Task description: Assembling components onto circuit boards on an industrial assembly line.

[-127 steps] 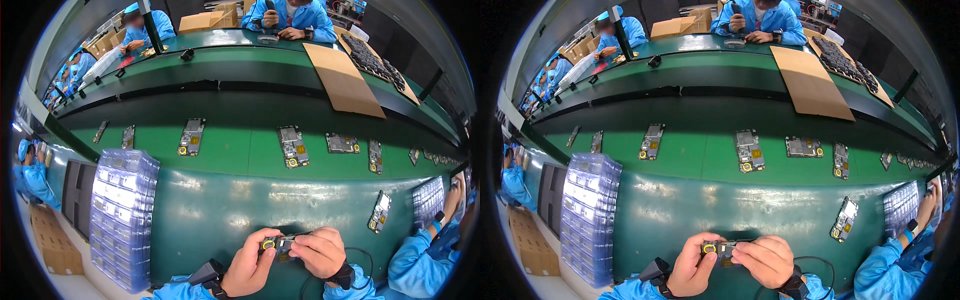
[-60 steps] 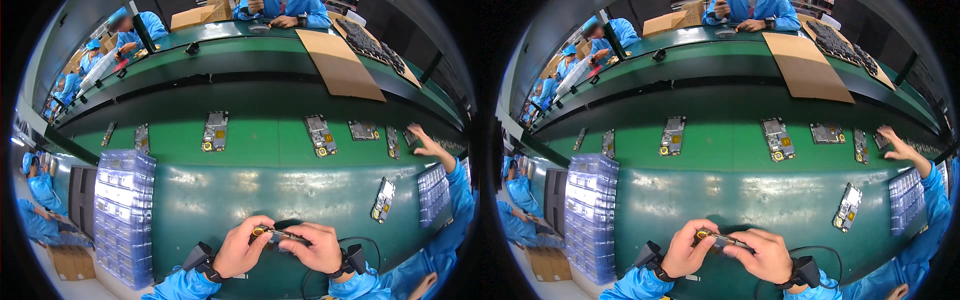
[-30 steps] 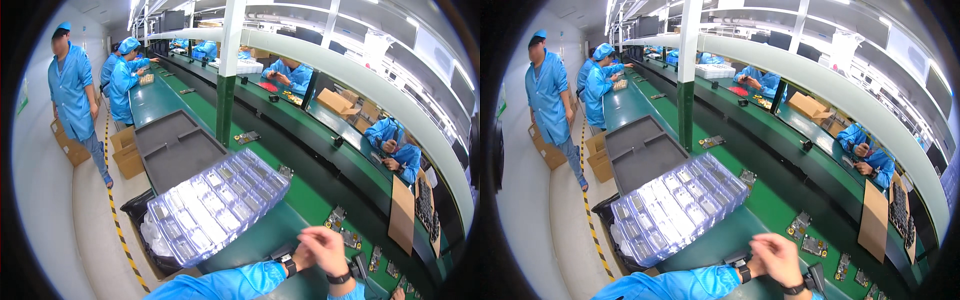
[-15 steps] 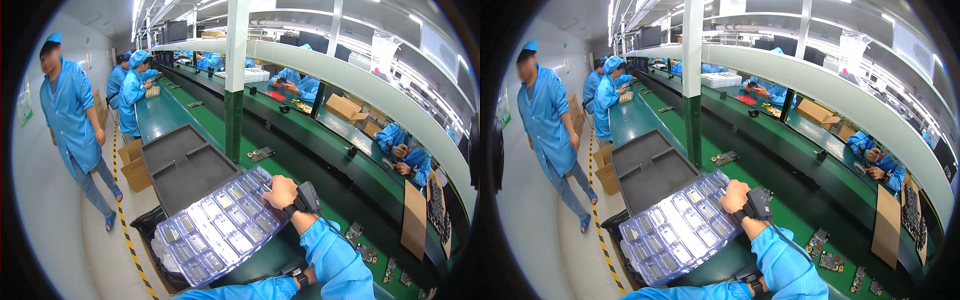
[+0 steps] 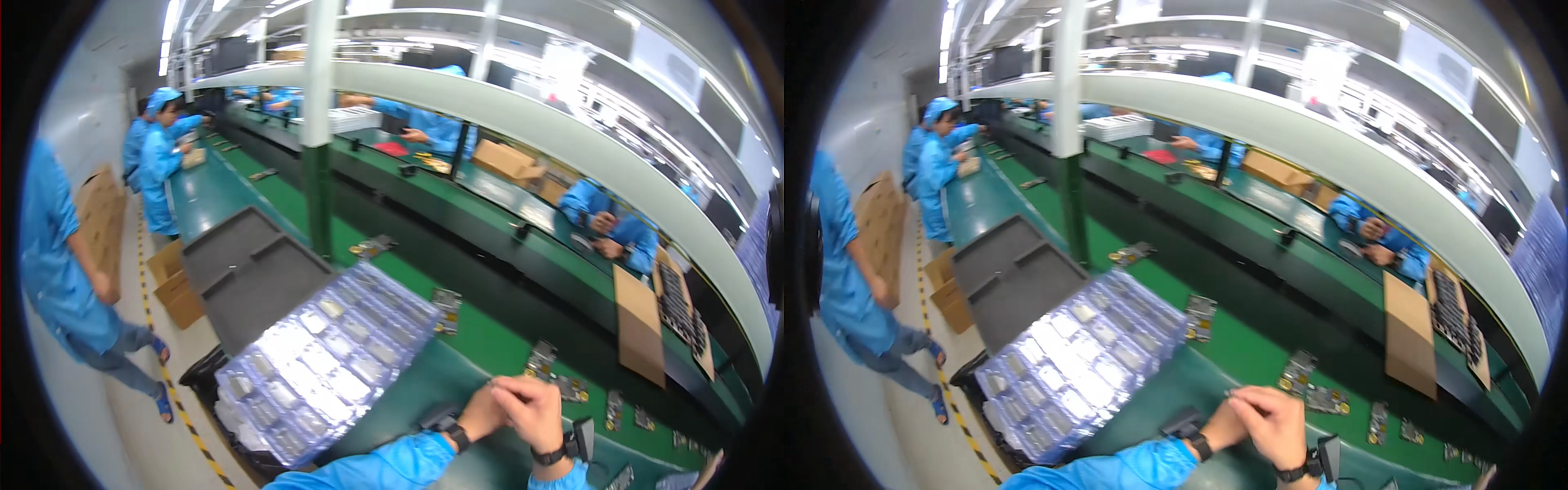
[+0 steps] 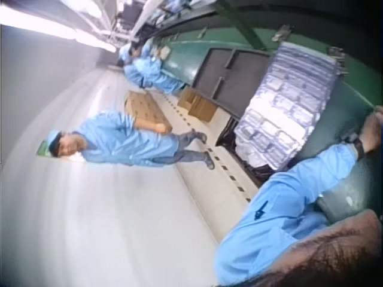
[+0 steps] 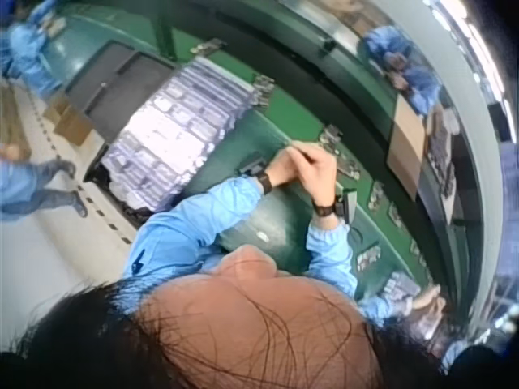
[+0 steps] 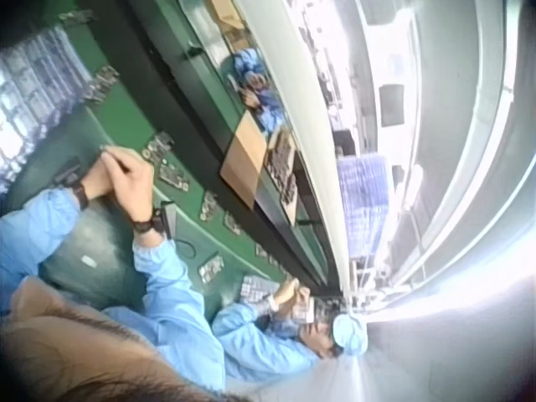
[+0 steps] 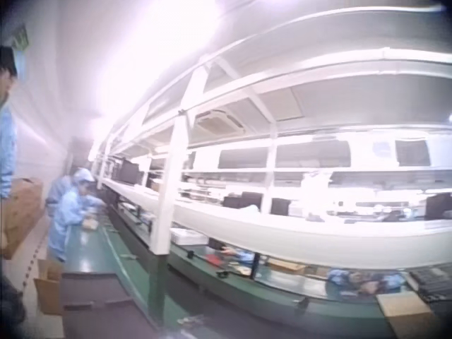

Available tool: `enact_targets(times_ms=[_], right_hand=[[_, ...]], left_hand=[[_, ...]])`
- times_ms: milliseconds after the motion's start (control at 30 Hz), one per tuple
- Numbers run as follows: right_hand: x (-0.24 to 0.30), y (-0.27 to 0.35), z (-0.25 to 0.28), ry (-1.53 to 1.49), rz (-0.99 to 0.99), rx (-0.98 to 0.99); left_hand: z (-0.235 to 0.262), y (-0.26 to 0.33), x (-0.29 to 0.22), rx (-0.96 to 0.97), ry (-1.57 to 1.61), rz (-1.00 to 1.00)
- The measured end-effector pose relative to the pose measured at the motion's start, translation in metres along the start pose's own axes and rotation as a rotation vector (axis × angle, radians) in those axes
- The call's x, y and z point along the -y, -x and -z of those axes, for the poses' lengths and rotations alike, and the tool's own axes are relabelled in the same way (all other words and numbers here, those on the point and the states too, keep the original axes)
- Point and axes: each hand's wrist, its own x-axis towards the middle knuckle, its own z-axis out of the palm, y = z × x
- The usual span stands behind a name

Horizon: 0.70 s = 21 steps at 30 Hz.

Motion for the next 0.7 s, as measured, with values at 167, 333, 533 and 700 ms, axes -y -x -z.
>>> enact_targets(times_ms=[167,333,533,700], right_hand=[[-0.029,0.110,0.047,0.224,-0.085,-0.003],[-0.077,0.168,0.076,0.303,-0.052,0.158],[-0.078,0.194,0.067,0.399,0.155,0.085],[-0.065,0.206,0.051,0.481,0.014,0.099]], left_hand=[[-0.007,0.004,-0.025,-0.268,-0.059,0.280],[-0.034,-0.009,-0.051,-0.171,-0.642,-0.043],[-0.021,-0.068,-0.026,-0.270,-1.109,-0.107],[0.057,-0.060,0.026,-0.520,-1.583,0.296]])
